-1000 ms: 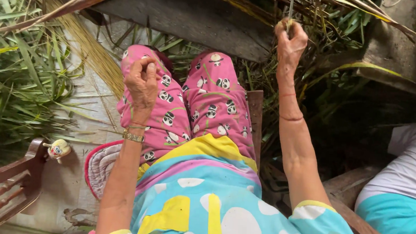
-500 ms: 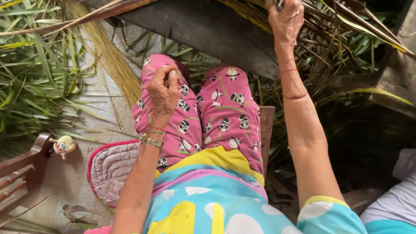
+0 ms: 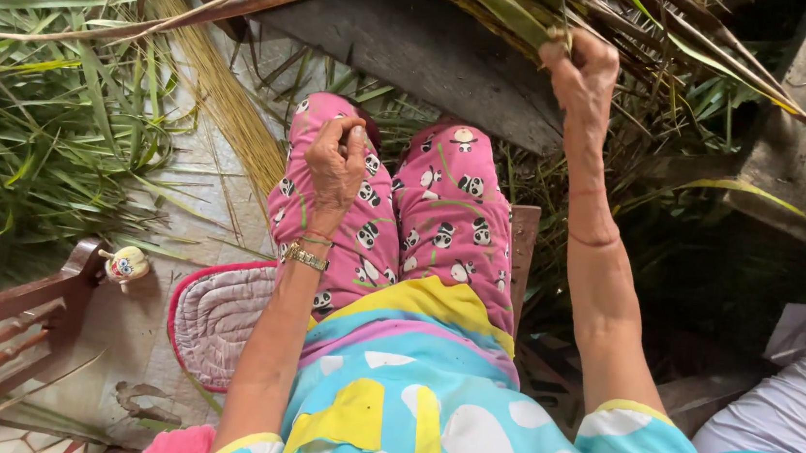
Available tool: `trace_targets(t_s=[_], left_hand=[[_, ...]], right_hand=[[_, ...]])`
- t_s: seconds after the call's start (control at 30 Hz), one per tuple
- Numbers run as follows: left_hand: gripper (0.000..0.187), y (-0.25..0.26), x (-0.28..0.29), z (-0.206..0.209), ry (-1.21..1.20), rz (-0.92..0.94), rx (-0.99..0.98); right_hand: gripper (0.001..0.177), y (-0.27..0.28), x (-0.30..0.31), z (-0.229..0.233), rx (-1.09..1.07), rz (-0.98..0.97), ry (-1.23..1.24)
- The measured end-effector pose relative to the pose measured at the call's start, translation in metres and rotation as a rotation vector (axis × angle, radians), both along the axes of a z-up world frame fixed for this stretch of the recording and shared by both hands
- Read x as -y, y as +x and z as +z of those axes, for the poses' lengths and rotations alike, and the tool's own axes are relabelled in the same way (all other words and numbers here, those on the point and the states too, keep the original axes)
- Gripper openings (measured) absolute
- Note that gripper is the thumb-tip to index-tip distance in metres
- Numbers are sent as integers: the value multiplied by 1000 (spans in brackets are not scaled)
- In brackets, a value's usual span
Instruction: Stripping palm leaves from the midrib using a small knife
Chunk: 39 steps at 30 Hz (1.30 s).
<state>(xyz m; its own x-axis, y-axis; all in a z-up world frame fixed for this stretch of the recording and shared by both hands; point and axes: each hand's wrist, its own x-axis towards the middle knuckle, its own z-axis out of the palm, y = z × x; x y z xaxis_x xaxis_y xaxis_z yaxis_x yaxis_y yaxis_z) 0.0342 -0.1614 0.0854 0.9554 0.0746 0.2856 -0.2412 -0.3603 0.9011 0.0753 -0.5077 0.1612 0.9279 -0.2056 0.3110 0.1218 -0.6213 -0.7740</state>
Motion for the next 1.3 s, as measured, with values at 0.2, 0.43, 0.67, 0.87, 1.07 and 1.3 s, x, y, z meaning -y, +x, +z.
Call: trace_targets(t_s=[0.2, 0.43, 0.67, 0.87, 1.07, 1.3], left_hand=[[15, -6, 3, -12, -15, 27, 44], [89, 20, 35, 6, 528, -11, 306], [33, 63, 61, 17, 760, -56, 478], [20, 81, 35, 19, 792, -120, 603], [36, 70, 21, 11, 942, -407, 577], [8, 27, 32, 22, 702, -758, -8]], right_hand=[[21, -85, -10, 31, -160, 19, 287], [11, -171, -14, 67, -365, -58, 384], [11, -235, 4, 58, -413, -204, 599], [13, -281, 53, 44, -348, -360, 677], [13, -297, 79, 31, -245, -508, 627], [15, -313, 83, 35, -45, -597, 437]])
